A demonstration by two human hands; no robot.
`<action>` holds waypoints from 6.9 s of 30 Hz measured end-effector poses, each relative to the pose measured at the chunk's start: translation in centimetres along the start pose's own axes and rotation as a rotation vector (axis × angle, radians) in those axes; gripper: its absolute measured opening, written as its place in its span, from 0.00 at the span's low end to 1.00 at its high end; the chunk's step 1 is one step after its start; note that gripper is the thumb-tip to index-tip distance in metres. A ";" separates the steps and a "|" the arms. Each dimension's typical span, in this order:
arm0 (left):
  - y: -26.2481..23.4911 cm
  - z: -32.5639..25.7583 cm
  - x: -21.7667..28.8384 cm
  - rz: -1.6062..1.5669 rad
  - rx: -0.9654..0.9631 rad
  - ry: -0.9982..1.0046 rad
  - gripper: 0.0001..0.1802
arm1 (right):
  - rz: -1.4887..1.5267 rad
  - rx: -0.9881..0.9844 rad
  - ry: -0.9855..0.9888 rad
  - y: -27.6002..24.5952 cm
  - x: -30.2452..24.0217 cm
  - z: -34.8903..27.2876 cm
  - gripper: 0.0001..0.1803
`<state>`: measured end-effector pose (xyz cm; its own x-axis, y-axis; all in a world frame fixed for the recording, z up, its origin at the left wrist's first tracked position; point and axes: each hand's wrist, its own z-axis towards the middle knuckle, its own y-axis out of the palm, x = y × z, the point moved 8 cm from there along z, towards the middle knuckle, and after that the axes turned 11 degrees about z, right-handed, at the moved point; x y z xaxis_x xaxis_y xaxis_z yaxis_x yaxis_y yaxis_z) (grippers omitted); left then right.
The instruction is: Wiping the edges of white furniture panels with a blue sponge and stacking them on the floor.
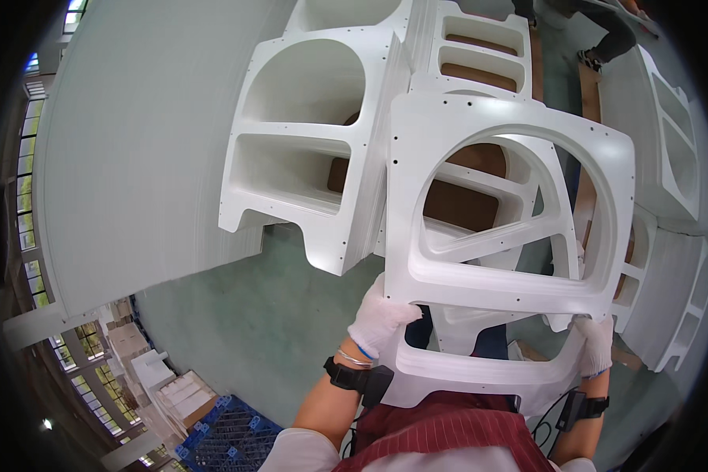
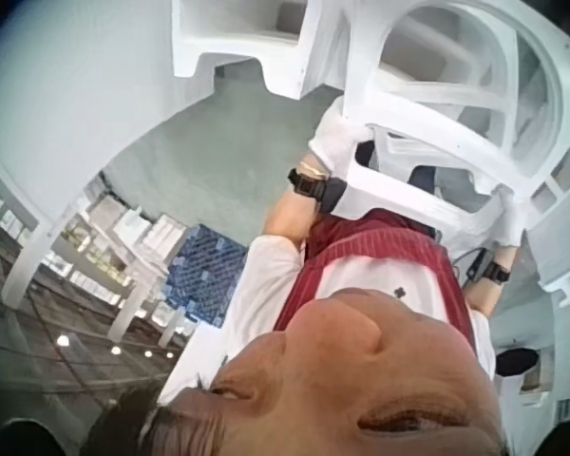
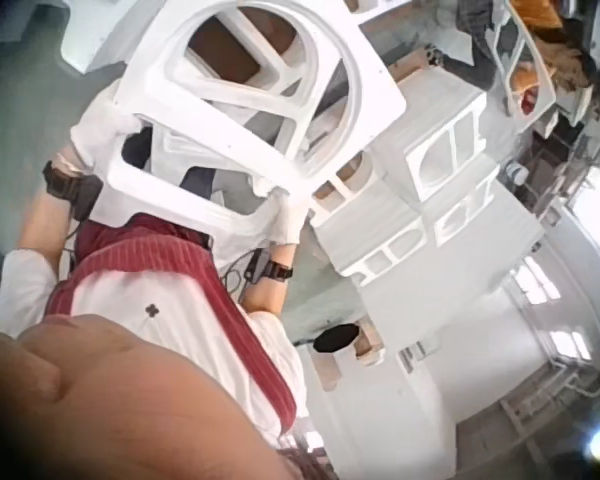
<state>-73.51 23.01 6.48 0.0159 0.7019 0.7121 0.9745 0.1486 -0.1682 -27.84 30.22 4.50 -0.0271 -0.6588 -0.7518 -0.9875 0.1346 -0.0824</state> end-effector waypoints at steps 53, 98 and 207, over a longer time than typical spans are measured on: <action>-48.5 -1.6 8.8 -0.201 0.147 0.995 0.32 | 0.369 0.141 -1.102 42.4 -5.2 -20.7 0.23; -50.1 -0.3 5.5 1.282 1.015 1.391 0.30 | -0.154 0.201 -1.238 42.3 -5.1 -21.9 0.20; -44.0 3.4 -4.3 0.153 0.249 -0.302 0.21 | -0.441 -0.020 0.410 44.5 4.0 -15.1 0.44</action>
<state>-117.24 15.86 8.47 0.0534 0.8962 0.4403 0.8818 0.1647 -0.4420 -74.21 22.39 7.66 0.3321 -0.8815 -0.3358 -0.9217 -0.2276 -0.3143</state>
